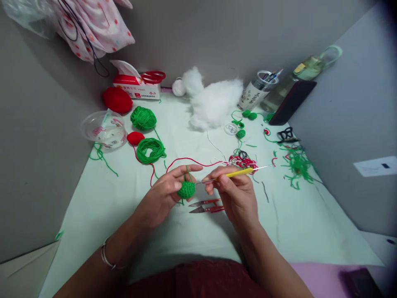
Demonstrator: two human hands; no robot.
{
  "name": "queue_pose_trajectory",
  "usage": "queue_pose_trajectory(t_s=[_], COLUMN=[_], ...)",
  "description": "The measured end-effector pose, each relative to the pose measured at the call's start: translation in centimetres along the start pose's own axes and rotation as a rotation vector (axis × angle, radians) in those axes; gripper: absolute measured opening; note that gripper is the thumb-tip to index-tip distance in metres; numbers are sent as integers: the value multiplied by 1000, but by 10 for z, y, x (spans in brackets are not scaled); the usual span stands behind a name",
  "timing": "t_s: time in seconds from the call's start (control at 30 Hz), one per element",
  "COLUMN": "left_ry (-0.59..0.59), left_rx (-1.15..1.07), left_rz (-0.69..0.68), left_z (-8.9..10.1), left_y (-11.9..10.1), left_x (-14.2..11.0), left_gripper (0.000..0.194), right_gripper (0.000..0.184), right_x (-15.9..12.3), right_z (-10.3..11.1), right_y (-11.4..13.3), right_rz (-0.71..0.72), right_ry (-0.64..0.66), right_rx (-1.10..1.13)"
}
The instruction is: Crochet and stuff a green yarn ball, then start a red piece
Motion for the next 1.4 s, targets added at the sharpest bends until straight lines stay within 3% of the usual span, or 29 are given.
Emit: queue_pose_trajectory(t_s=[0.2, 0.33, 0.57, 0.77, 0.9, 1.0, 1.17, 1.3, 1.4], left_ry=[-10, -19, 82, 76, 47, 13, -47, -37, -64], left_rx=[182, 99, -167, -51, 69, 102, 107, 167, 201], left_rz=[-113, -58, 105, -3, -95, -88, -98, -59, -65], left_z=[4, 3, -2, -1, 1, 1, -3, -9, -11], left_y=[3, 5, 3, 7, 8, 7, 6, 9, 8], left_x=[-1, 0, 0, -2, -4, -3, -3, -9, -9], left_gripper=[55, 51, 40, 41, 50, 58, 68, 69, 73], right_gripper=[13, 12, 18, 15, 11, 16, 20, 15, 12], right_x=[2, 2, 2, 1, -4, -6, -8, -9, -7], right_z=[-1, -1, -1, -1, -1, -4, -11, -9, -4], right_y=[-1, 0, 2, -1, -3, 2, 9, 7, 1], right_rz=[-69, -72, -67, -93, 89, 246, 352, 360, 255], right_ry=[-8, -12, -5, 76, 58, 52, 40, -46, -42], right_rx=[54, 61, -23, 34, -115, -300, -455, -433, -341])
Point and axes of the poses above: each hand's wrist, its own x-axis towards the middle knuckle, its own z-axis out of the back of the hand, y = z × x, the point moved 2 cm from there along x, towards the middle knuckle, and after that the axes turned 9 degrees about -z, right-handed, at the moved point
